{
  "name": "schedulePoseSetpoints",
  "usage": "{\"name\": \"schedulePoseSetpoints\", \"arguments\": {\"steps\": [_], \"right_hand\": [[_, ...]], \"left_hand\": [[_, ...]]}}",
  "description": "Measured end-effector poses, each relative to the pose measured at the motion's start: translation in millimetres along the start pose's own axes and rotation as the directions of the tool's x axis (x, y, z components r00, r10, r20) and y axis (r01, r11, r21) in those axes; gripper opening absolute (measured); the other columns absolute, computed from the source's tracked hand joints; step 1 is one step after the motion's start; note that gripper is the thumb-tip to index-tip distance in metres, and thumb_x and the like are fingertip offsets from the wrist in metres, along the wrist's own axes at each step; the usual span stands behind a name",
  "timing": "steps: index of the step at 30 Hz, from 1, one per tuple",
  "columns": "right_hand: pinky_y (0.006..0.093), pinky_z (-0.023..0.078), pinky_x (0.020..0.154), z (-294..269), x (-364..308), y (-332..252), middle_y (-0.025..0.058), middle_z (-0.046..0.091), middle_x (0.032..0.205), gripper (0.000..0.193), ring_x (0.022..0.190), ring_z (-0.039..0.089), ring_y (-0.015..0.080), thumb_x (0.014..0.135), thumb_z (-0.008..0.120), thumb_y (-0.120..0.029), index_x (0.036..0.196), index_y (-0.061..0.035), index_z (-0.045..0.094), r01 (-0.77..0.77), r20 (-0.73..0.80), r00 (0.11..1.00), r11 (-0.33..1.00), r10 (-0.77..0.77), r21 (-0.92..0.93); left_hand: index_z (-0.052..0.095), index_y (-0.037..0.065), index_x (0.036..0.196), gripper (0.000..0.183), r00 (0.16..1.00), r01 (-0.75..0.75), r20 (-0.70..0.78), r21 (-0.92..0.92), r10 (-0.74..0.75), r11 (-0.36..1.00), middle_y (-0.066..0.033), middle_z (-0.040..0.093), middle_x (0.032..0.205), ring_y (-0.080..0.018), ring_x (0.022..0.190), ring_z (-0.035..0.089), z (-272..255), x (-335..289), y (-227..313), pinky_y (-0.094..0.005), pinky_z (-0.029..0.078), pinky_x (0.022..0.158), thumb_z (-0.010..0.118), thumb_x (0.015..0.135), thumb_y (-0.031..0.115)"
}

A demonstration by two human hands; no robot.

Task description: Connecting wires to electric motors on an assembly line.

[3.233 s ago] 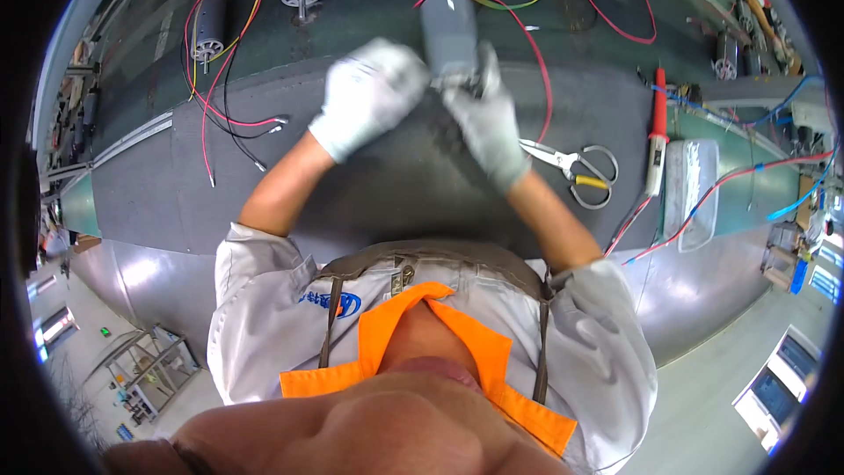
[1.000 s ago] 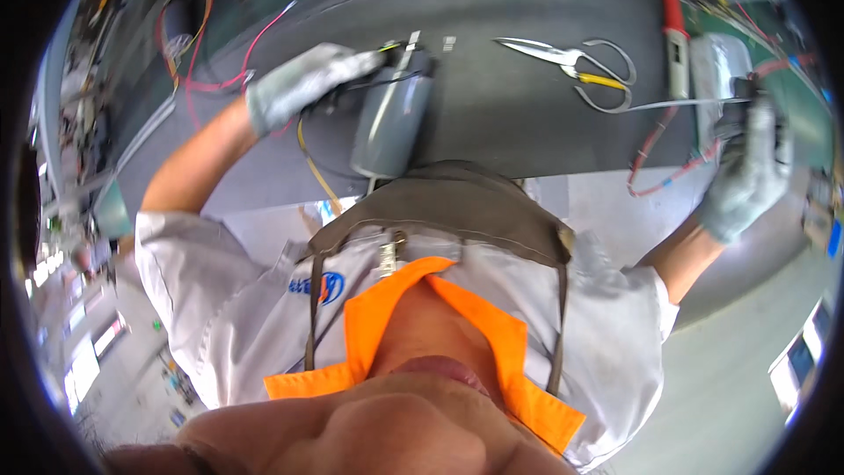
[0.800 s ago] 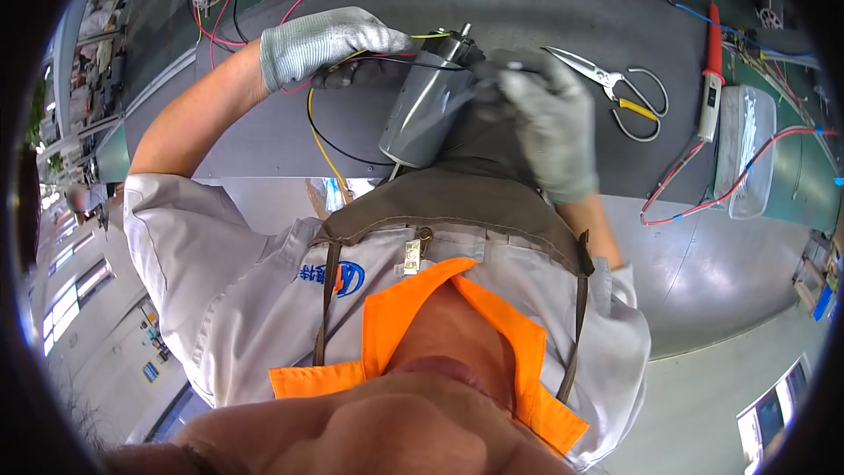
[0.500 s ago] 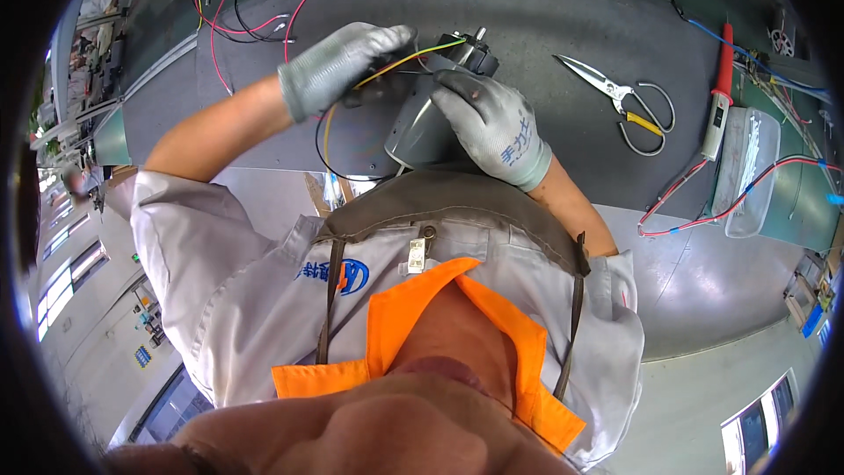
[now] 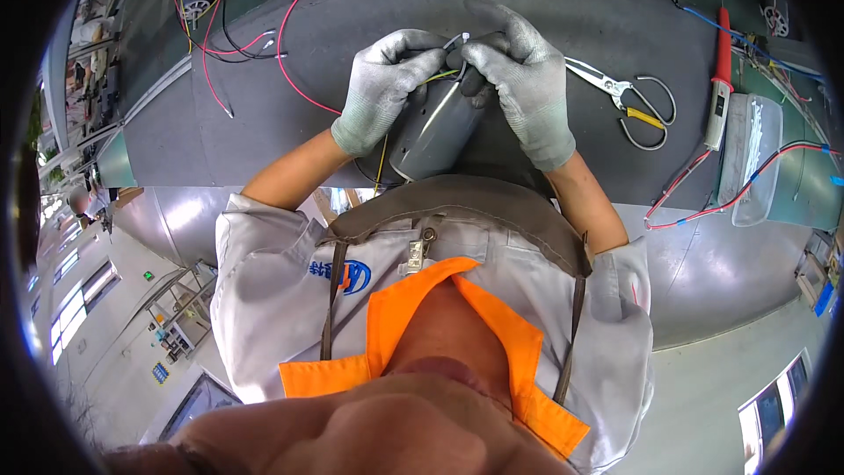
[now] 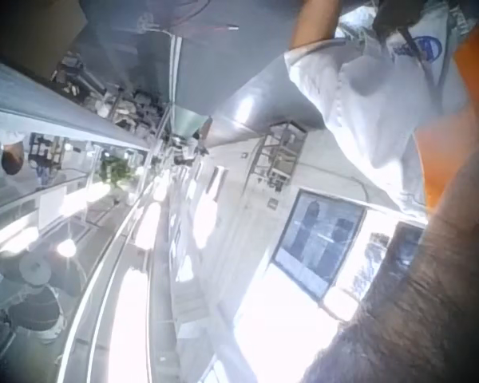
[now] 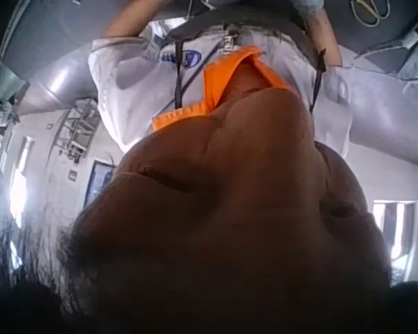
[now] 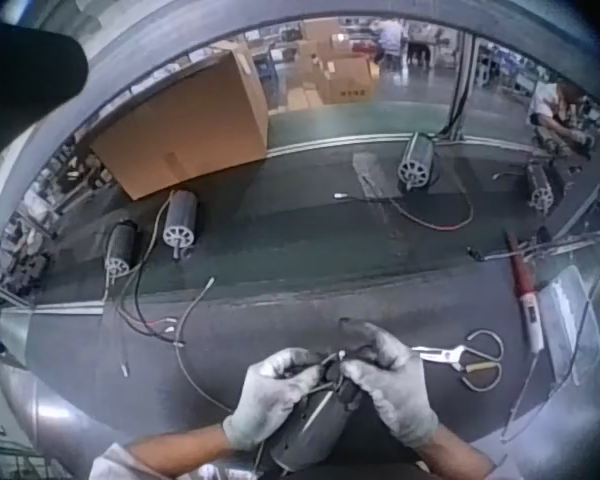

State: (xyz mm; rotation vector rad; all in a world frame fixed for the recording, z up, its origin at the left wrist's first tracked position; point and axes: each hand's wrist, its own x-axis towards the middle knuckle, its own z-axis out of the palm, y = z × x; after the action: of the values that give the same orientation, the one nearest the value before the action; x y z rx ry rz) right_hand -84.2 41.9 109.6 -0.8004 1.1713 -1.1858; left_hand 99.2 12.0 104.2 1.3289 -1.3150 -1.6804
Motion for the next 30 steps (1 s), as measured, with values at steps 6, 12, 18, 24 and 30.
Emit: {"name": "schedulePoseSetpoints", "arguments": {"steps": [6, 12, 18, 24, 30], "right_hand": [[0.0206, 0.045, 0.047, -12, 5, -14, 0.0036, 0.066, 0.077, 0.048, 0.058, 0.058, 0.0069, 0.091, 0.066, -0.008, 0.138, -0.0019, 0.057, -0.052, 0.073, 0.996, 0.995, 0.058, -0.081], [0.0206, 0.042, 0.044, -24, 18, -37, 0.0007, 0.061, 0.069, 0.044, 0.051, 0.054, 0.0056, 0.091, 0.066, -0.013, 0.133, -0.0018, 0.062, -0.161, 0.261, 0.937, 0.952, 0.230, -0.262], [0.0384, 0.054, 0.067, -18, 1, -15, 0.0112, 0.069, 0.080, 0.023, 0.072, 0.068, 0.0276, 0.091, 0.067, -0.021, 0.107, -0.0064, 0.073, 0.462, 0.282, 0.846, 0.357, -0.453, -0.812], [0.0382, 0.050, 0.066, -55, 26, -9, 0.0144, 0.064, 0.079, 0.020, 0.071, 0.064, 0.0275, 0.089, 0.068, -0.018, 0.083, 0.0017, 0.066, 0.405, 0.237, 0.906, 0.559, -0.350, -0.723], [0.0328, 0.045, 0.054, -74, 41, -7, 0.0117, 0.057, 0.071, 0.019, 0.058, 0.059, 0.0179, 0.089, 0.067, -0.016, 0.084, 0.0023, 0.066, 0.424, 0.139, 0.798, 0.382, -0.586, -0.821]], "left_hand": [[0.071, -0.003, 0.106, 0.016, 0.992, -0.126, 0.012, 0.111, 0.125, 0.986, -0.0041, 0.072, 0.088, -0.0055, 0.079, 0.064, 9, 3, 1, -0.0220, 0.054, 0.071, 0.068, 0.094, 0.007], [0.072, -0.003, 0.101, 0.014, 0.960, -0.278, 0.023, 0.136, 0.278, 0.951, -0.0073, 0.073, 0.090, -0.0093, 0.080, 0.067, 25, 11, 3, -0.0260, 0.055, 0.073, 0.069, 0.091, 0.006], [0.069, -0.003, 0.107, 0.014, 0.883, -0.452, 0.066, 0.389, 0.465, 0.803, -0.0027, 0.070, 0.091, -0.0058, 0.079, 0.063, 22, 10, -5, -0.0232, 0.053, 0.073, 0.063, 0.095, 0.002], [0.068, -0.001, 0.107, 0.016, 0.958, -0.259, -0.123, 0.016, 0.259, 0.966, -0.0001, 0.064, 0.085, -0.0047, 0.074, 0.056, 26, -2, -11, -0.0219, 0.048, 0.067, 0.063, 0.092, -0.001], [0.068, 0.003, 0.092, 0.011, 0.797, -0.538, 0.001, 0.456, 0.604, 0.709, -0.0123, 0.068, 0.084, -0.0217, 0.069, 0.065, 21, 0, -17, -0.0327, 0.053, 0.065, 0.071, 0.083, -0.001]]}}
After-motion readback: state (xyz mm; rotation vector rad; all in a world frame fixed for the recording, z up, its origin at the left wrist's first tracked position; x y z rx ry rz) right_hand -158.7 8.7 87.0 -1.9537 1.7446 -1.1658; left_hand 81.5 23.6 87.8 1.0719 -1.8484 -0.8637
